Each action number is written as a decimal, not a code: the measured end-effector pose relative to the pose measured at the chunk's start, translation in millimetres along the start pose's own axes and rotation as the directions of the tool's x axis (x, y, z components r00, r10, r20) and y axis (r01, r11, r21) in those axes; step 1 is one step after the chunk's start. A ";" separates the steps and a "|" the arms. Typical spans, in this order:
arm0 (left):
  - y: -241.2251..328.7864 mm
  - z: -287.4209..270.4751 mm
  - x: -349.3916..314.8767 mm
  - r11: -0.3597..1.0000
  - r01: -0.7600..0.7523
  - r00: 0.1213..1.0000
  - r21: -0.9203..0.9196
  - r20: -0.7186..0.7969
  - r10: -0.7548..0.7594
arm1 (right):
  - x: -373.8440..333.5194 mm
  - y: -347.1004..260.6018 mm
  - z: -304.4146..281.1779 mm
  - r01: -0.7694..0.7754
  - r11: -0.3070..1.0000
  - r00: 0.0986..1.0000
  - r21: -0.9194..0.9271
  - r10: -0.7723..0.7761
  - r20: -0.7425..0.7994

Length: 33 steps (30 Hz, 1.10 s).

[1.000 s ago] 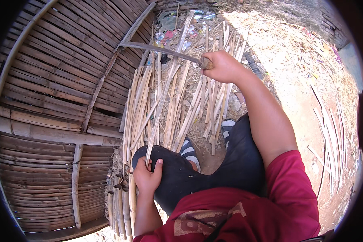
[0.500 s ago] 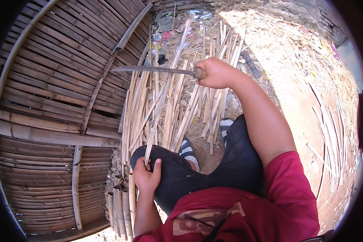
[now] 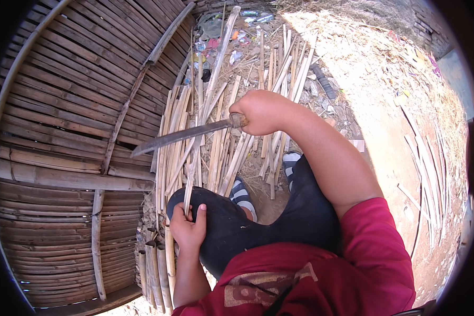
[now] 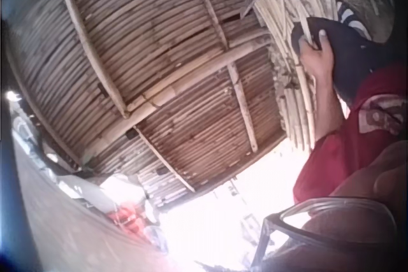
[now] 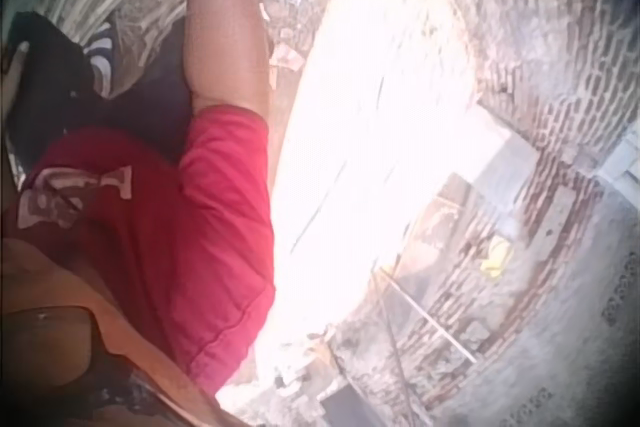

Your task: The person shaves and strips layers off bamboo pieces using a large knife held in the right hand while the left hand holds and moves the bamboo strips.

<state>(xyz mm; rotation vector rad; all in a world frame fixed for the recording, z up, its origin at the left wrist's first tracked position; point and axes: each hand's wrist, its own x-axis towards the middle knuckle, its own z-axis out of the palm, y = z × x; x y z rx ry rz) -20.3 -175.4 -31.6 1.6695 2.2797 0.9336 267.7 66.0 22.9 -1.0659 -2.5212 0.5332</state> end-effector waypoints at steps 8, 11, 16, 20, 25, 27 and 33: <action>-12.1 0.1 3.6 0.999 -0.008 1.000 -0.035 0.021 0.009 | -8.0 68.1 -25.3 -0.281 0.930 0.916 0.239 0.334 -0.221; -7.7 -1.7 1.9 0.999 0.021 0.999 -0.030 0.036 -0.020 | -9.7 63.5 -30.3 -0.296 0.919 0.921 0.260 0.347 -0.178; -0.5 -3.6 3.8 1.000 -0.025 0.998 -0.006 0.051 0.025 | -12.0 19.4 -17.3 -0.018 1.000 0.998 -0.012 0.018 -0.053; -2.7 -8.2 -0.3 0.998 0.027 0.997 -0.054 0.076 -0.023 | -10.1 10.5 -27.2 -0.038 0.999 0.999 0.038 0.039 -0.010; -15.1 -1.3 6.8 0.999 0.015 0.996 -0.043 0.086 -0.011 | -9.3 64.2 -41.2 -0.404 0.889 0.839 0.213 0.453 -0.299; -10.4 -1.3 7.8 0.998 0.022 0.997 -0.053 0.082 -0.017 | -9.2 58.4 -27.7 -0.230 0.960 0.906 0.160 0.271 -0.326; -4.5 -3.3 5.2 0.999 0.008 0.999 -0.051 0.039 -0.006 | -8.3 19.4 -22.9 -0.077 0.997 0.990 0.018 0.079 -0.116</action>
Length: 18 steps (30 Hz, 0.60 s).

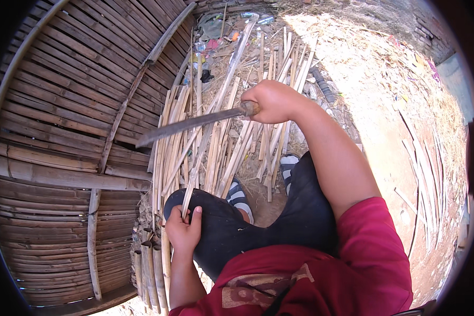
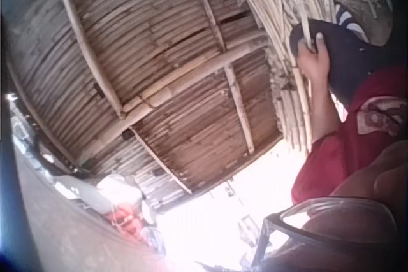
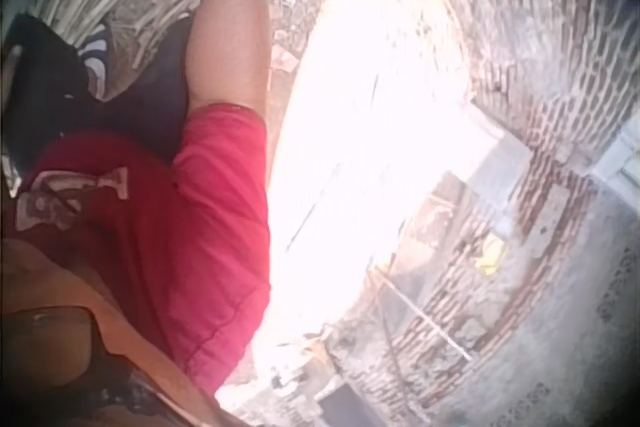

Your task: The person shaves and strips layers off bamboo pieces using a large knife held in the right hand while the left hand holds and moves the bamboo strips.

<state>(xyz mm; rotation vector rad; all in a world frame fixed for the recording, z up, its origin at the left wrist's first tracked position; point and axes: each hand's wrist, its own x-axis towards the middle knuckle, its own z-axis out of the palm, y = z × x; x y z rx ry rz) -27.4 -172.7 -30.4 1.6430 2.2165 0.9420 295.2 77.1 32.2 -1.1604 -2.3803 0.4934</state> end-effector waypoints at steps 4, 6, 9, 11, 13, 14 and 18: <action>9.0 -9.3 3.3 0.995 0.095 0.995 -0.016 0.043 -0.094 | 7.3 64.0 -14.3 -0.374 0.889 0.854 0.263 0.441 -0.276; 6.2 -14.8 4.3 0.994 0.090 0.994 -0.055 0.063 -0.086 | 6.6 68.0 -18.7 -0.403 0.870 0.822 0.284 0.481 -0.306; -6.2 -15.0 4.3 0.985 0.081 0.993 -0.154 0.096 -0.066 | -7.5 57.5 -26.4 -0.403 0.872 0.835 0.279 0.475 -0.278; -15.2 -11.8 7.6 0.977 0.071 0.993 -0.202 0.104 -0.051 | -12.6 52.8 -35.4 -0.350 0.909 0.873 0.228 0.404 -0.272; -17.1 -6.4 6.9 0.971 0.014 0.998 -0.238 0.063 0.001 | -13.8 50.5 -25.8 -0.215 0.969 0.918 0.121 0.243 -0.314; -18.3 -7.0 6.5 0.972 0.019 0.998 -0.234 0.064 -0.004 | -13.4 41.8 -21.6 -0.145 0.986 0.938 0.078 0.162 -0.306; -18.4 -11.8 3.5 0.959 0.031 0.998 -0.283 0.065 -0.013 | -4.8 17.9 -17.5 -0.003 0.999 0.985 -0.039 -0.004 -0.170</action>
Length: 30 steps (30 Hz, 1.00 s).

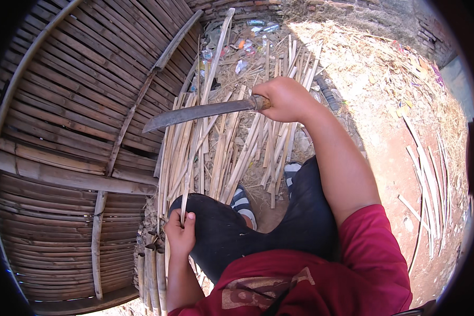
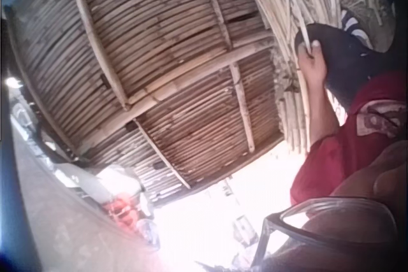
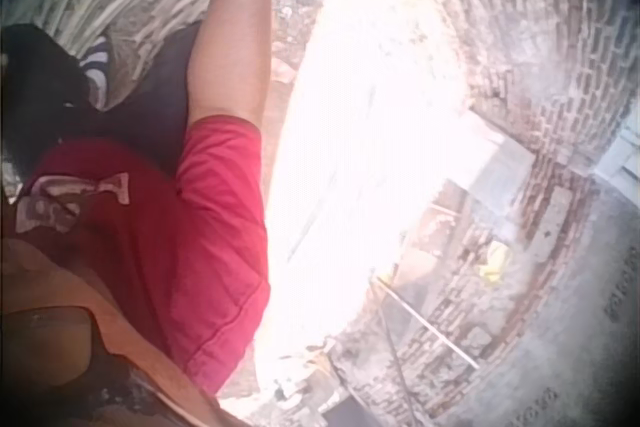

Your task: The person shaves and strips layers off bamboo pieces using a large knife held in the right hand while the left hand holds and moves the bamboo strips.

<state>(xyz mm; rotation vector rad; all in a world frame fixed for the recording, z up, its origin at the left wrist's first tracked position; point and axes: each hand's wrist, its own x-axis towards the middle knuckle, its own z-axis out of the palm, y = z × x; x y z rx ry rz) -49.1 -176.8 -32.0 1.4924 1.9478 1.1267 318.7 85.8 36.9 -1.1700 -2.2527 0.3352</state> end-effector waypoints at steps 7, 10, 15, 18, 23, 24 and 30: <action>3.9 -2.8 3.8 0.998 -0.022 0.998 0.053 0.064 0.018 | 0.0 -3.1 1.7 -0.095 0.994 0.995 -0.055 0.095 -0.014; -1.1 -2.0 3.1 1.000 -0.022 0.998 0.008 0.061 0.021 | 0.7 -14.5 2.8 -0.009 0.992 0.995 -0.123 0.020 0.095; 1.3 -2.6 3.3 0.998 -0.017 0.997 0.068 0.078 0.012 | 1.3 -5.4 1.5 -0.102 0.993 0.995 -0.059 0.102 -0.018; -1.7 -3.8 0.6 0.999 0.026 0.996 -0.020 0.090 -0.024 | 1.7 -16.8 2.1 -0.043 0.994 0.999 -0.103 0.046 0.027; 1.5 -10.1 3.4 0.983 0.106 0.985 -0.148 0.148 -0.084 | 2.7 3.2 4.9 -0.155 0.988 0.987 -0.003 0.155 -0.039; 1.8 -12.1 3.9 0.972 0.151 0.977 -0.181 0.175 -0.119 | -0.2 10.4 5.7 -0.175 0.984 0.981 -0.036 0.171 -0.087; 6.5 -12.4 0.8 0.994 0.077 0.982 -0.084 0.180 -0.061 | -2.9 5.8 -4.1 -0.204 0.972 0.975 0.113 0.212 -0.068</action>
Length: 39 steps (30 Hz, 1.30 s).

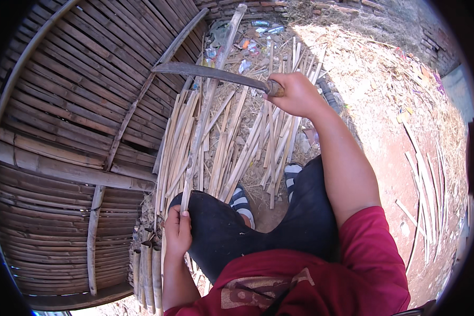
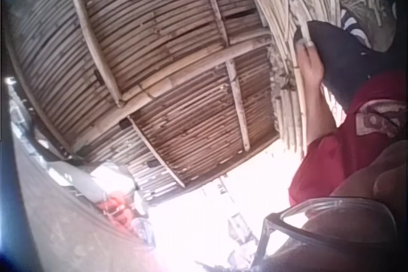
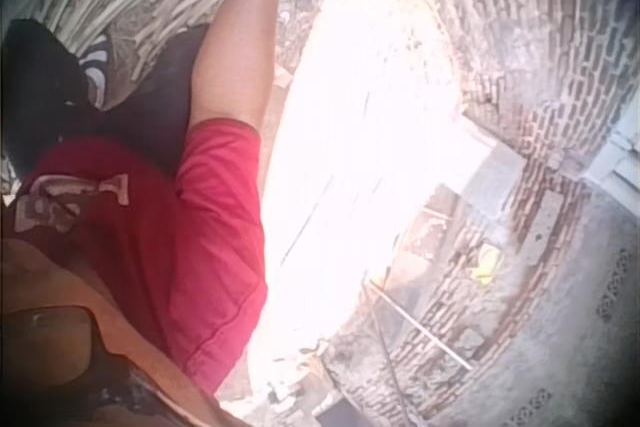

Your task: The person shaves and strips layers off bamboo pieces using a large knife held in the right hand while the left hand holds and moves the bamboo strips.

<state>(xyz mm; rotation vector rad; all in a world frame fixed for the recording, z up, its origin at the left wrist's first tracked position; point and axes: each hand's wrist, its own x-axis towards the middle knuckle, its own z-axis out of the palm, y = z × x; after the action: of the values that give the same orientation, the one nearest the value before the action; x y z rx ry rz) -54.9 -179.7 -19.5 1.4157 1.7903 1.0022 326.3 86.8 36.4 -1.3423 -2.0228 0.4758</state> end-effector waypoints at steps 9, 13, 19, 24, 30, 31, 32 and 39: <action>14.3 -23.2 -12.3 0.992 -0.052 0.992 0.113 -0.107 0.064 | -0.3 -4.6 14.2 0.250 0.966 0.968 0.068 -0.246 -0.054; 22.2 -3.0 -13.0 0.990 -0.113 0.972 0.079 -0.196 0.126 | -5.2 -30.2 36.7 0.398 0.914 0.915 -0.078 -0.390 0.104; 9.2 8.7 -15.3 0.994 -0.004 0.999 0.110 -0.037 0.008 | 1.6 -35.0 43.3 0.285 0.956 0.934 -0.071 -0.260 0.243; 17.2 18.2 -7.8 0.987 -0.018 1.000 0.159 -0.005 0.019 | -0.4 -34.2 59.5 0.324 0.946 0.929 -0.028 -0.312 0.201; 41.9 32.8 -0.8 0.981 -0.075 0.997 0.178 0.042 0.069 | -5.4 -47.7 63.1 0.339 0.936 0.886 0.101 -0.353 0.300; 39.4 35.5 0.2 0.987 -0.061 0.998 0.145 0.015 0.060 | 2.8 -33.3 59.9 0.243 0.956 0.913 0.165 -0.283 0.293; 34.3 37.3 2.0 0.993 -0.048 0.999 0.112 -0.018 0.050 | 9.5 -26.8 54.9 0.138 0.969 0.953 0.206 -0.186 0.237; 42.6 46.8 10.5 0.982 -0.110 0.994 0.154 -0.007 0.112 | -18.0 -65.0 63.6 0.477 0.879 0.837 0.012 -0.458 0.300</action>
<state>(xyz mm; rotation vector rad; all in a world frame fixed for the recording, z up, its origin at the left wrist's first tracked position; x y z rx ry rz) 3.3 -155.7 -6.7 1.6215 1.8508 0.9499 243.2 47.4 25.1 -0.7874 -2.5327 0.4020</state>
